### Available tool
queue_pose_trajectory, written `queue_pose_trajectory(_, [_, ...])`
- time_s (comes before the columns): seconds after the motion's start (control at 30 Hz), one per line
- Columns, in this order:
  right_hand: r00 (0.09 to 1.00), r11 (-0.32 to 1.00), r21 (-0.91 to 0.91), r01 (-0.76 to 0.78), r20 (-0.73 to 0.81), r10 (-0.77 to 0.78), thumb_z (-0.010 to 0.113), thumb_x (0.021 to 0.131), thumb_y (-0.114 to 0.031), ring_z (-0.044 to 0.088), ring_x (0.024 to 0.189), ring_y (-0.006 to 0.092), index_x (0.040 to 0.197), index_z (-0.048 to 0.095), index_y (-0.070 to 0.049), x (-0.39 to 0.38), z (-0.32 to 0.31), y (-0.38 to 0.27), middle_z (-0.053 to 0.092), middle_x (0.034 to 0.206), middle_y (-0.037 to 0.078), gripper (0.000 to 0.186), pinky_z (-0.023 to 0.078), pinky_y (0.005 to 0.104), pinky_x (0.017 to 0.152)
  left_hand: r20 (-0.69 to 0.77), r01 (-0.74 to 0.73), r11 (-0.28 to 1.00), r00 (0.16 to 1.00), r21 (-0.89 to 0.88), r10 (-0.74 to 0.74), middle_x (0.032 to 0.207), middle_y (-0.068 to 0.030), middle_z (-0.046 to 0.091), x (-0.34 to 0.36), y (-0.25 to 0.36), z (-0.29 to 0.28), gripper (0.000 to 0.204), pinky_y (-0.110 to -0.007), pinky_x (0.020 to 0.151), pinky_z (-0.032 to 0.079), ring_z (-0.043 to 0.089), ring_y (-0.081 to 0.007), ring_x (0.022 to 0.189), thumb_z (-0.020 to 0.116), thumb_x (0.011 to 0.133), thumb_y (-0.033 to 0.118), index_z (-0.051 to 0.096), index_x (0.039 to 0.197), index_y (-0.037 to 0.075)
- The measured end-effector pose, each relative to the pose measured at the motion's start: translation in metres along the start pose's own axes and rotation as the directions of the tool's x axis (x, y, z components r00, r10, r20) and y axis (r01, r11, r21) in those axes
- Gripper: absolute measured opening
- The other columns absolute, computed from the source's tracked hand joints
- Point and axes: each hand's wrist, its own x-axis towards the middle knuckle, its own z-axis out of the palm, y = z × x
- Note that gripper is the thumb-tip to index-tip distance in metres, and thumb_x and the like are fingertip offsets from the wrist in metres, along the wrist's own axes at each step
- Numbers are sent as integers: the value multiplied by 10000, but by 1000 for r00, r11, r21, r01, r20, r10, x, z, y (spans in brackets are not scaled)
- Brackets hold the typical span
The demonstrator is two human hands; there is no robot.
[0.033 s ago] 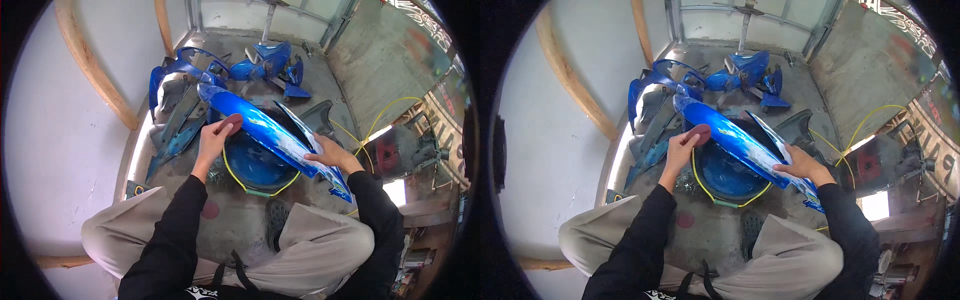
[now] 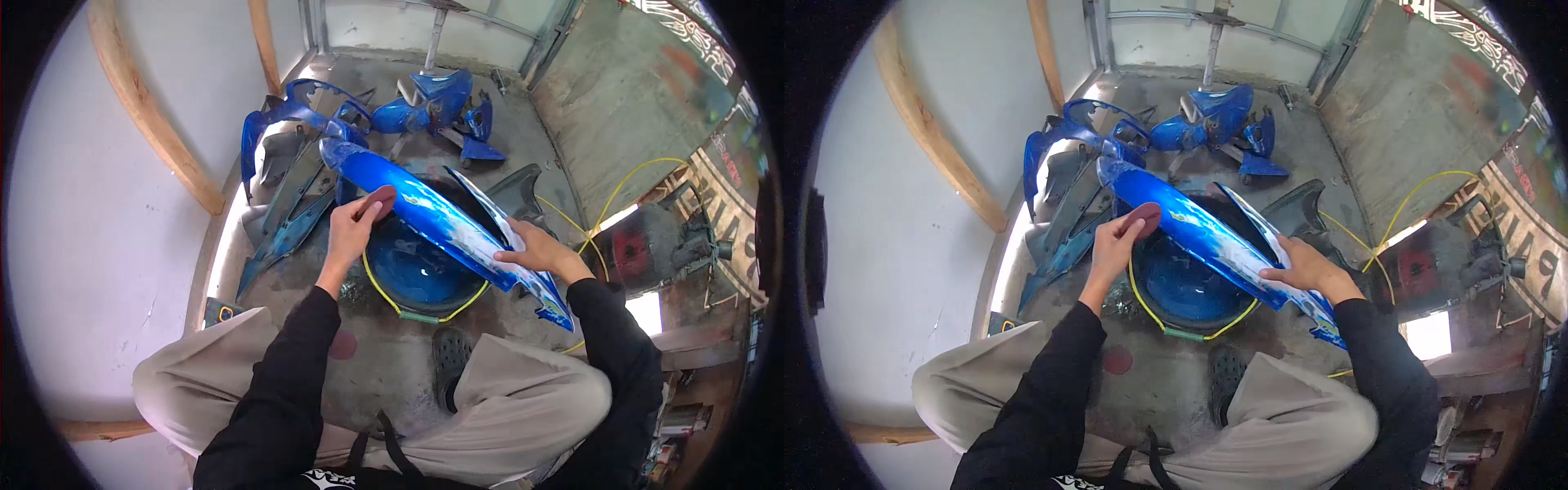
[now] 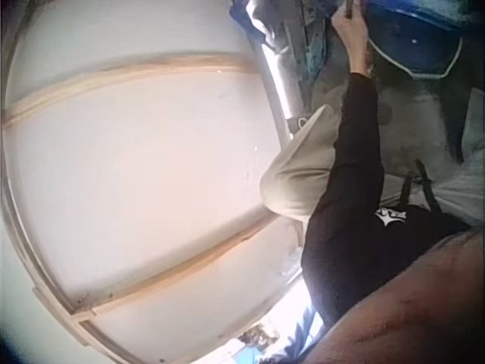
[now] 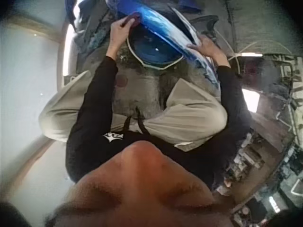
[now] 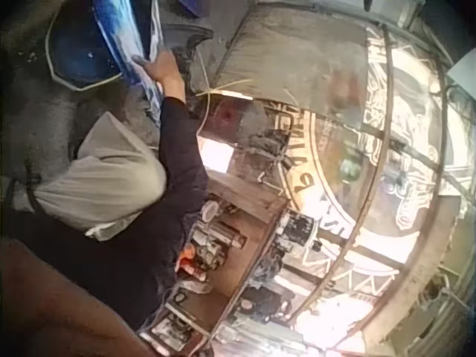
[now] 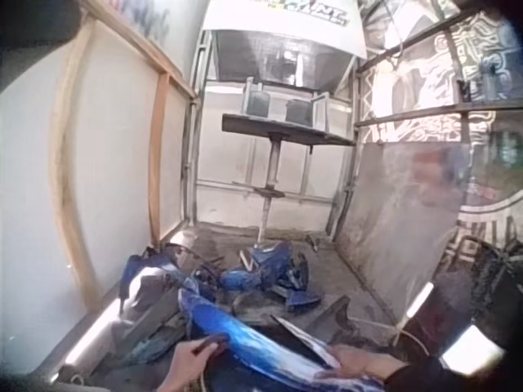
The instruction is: The person wet-sands a motorcycle body part over a bucket of water using a sanding block, then rubs the surface using a round foam pad.
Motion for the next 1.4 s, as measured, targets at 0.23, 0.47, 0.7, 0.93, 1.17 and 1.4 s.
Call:
queue_pose_trajectory(0.23, [962,984,-103,144,-220,-163,829,833,-634,454,1455,555,1607,452,-37,31,48,15,376,1609,395,1048,419,524,1199,236,-403,453,894,795,381,1416,-331,598,41,-49,43,377,-532,1193,421,546,-499,1358,465,1036,96,604,1360,-37])
queue_pose_trajectory(0.47, [906,961,-227,157,-355,-232,902,805,-425,303,1553,547,1548,522,-84,5,80,10,252,1679,378,902,352,672,1177,526,-686,458,727,565,441,1603,-312,439,-10,-58,89,585,-560,1282,296,394,-495,1520,550,967,54,438,1519,-103])
queue_pose_trajectory(0.7, [935,984,-136,111,-321,-150,949,757,-325,266,1573,532,1473,568,-75,11,77,12,240,1690,353,848,301,685,1209,269,-397,341,891,852,366,1540,-373,449,31,-70,69,595,-571,1262,310,405,-523,1486,522,942,22,418,1507,-134])
queue_pose_trajectory(0.93, [952,988,-25,152,-265,-153,980,707,-289,389,1497,553,1348,653,-20,4,55,23,268,1673,357,769,384,601,1204,433,-577,476,815,664,385,1559,-351,452,-12,-45,90,590,-560,1282,293,410,-513,1494,539,976,70,427,1516,-140])
queue_pose_trajectory(1.17, [961,986,-94,137,-231,-155,968,730,-316,510,1388,559,1262,687,28,5,53,26,258,1670,367,692,435,492,1188,338,-488,353,848,798,407,1518,-366,475,15,-52,75,545,-556,1245,331,452,-526,1430,503,966,41,444,1480,-129])
queue_pose_trajectory(1.4, [955,985,-68,161,-240,-172,966,731,-309,515,1387,547,1270,685,25,3,53,22,255,1670,360,694,437,482,1186,419,-606,498,793,620,443,1536,-307,512,0,-49,77,554,-514,1288,306,442,-454,1497,561,975,68,485,1508,-60])
